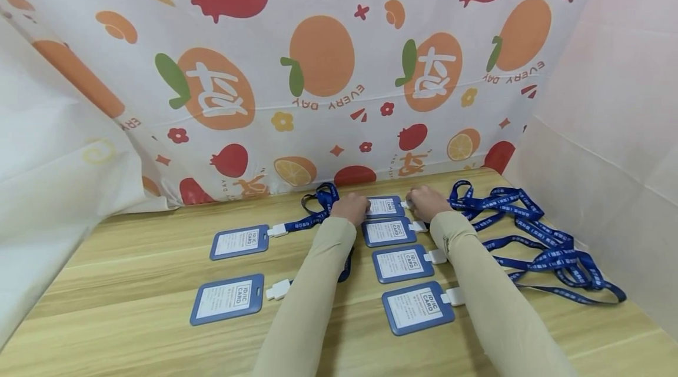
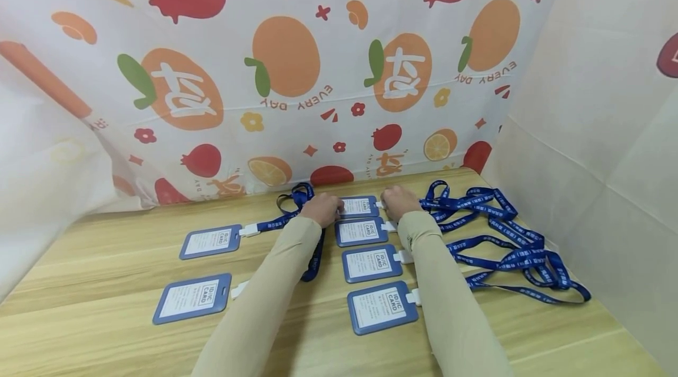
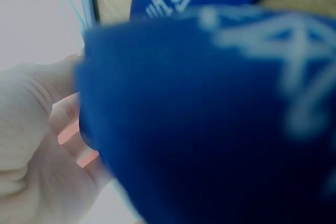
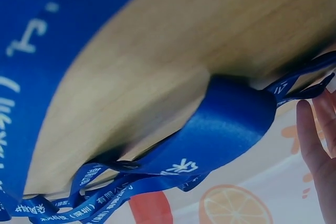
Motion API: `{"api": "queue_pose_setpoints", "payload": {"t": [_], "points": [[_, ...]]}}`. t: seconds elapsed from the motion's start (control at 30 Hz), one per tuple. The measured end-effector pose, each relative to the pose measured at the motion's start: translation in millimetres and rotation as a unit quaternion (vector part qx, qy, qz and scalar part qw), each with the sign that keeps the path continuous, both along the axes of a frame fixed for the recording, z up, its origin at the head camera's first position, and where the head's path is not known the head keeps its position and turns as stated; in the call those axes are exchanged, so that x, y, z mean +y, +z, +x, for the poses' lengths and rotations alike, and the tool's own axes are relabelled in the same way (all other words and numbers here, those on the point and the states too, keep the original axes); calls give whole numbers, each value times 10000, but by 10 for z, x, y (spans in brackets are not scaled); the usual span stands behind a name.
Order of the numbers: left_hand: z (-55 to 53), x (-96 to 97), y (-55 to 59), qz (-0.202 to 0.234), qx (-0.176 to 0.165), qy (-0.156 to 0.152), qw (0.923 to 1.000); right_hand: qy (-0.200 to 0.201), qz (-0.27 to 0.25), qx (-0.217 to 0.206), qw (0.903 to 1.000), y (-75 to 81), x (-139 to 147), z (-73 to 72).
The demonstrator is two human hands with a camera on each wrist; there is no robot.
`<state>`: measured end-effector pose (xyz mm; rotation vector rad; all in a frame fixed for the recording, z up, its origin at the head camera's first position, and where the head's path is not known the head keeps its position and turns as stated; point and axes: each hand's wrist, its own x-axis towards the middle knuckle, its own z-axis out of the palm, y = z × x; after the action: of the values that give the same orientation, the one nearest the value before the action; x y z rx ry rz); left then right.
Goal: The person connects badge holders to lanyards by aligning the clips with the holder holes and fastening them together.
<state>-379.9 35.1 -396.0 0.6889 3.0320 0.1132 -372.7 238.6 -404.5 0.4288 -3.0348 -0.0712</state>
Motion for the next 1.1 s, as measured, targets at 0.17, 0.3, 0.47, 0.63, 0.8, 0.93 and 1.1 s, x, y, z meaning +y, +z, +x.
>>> {"api": "queue_pose_setpoints", "payload": {"t": [0.17, 0.3, 0.47, 0.63, 0.8, 0.93, 1.1], "points": [[16, -9, -24, -83, -10, -64, 9999, -27, -56, -74, 10000, -1, -19, 32], [19, -6, -37, -83, 5, -53, 10000, 24, -122, -86, 9999, 0, -20, 41], [9, 3, -38, -2, 3, -50, 10000, 104, -108, -13, 9999, 13, -8, 32], [3, -1, -32, 94, -12, -59, 9999, 134, -116, -5, 9998, 6, 11, 13], [0, -23, -34, 81, 4, -67, 9999, 180, -147, -52, 9997, 7, 8, -5], [9, -40, -21, 45, 6, -84, 10000, 147, -135, -194, 9996, 25, -2, -17], [12, -41, -12, 54, -49, -85, 9999, 128, -153, -302, 9993, 33, 5, -25]]}}
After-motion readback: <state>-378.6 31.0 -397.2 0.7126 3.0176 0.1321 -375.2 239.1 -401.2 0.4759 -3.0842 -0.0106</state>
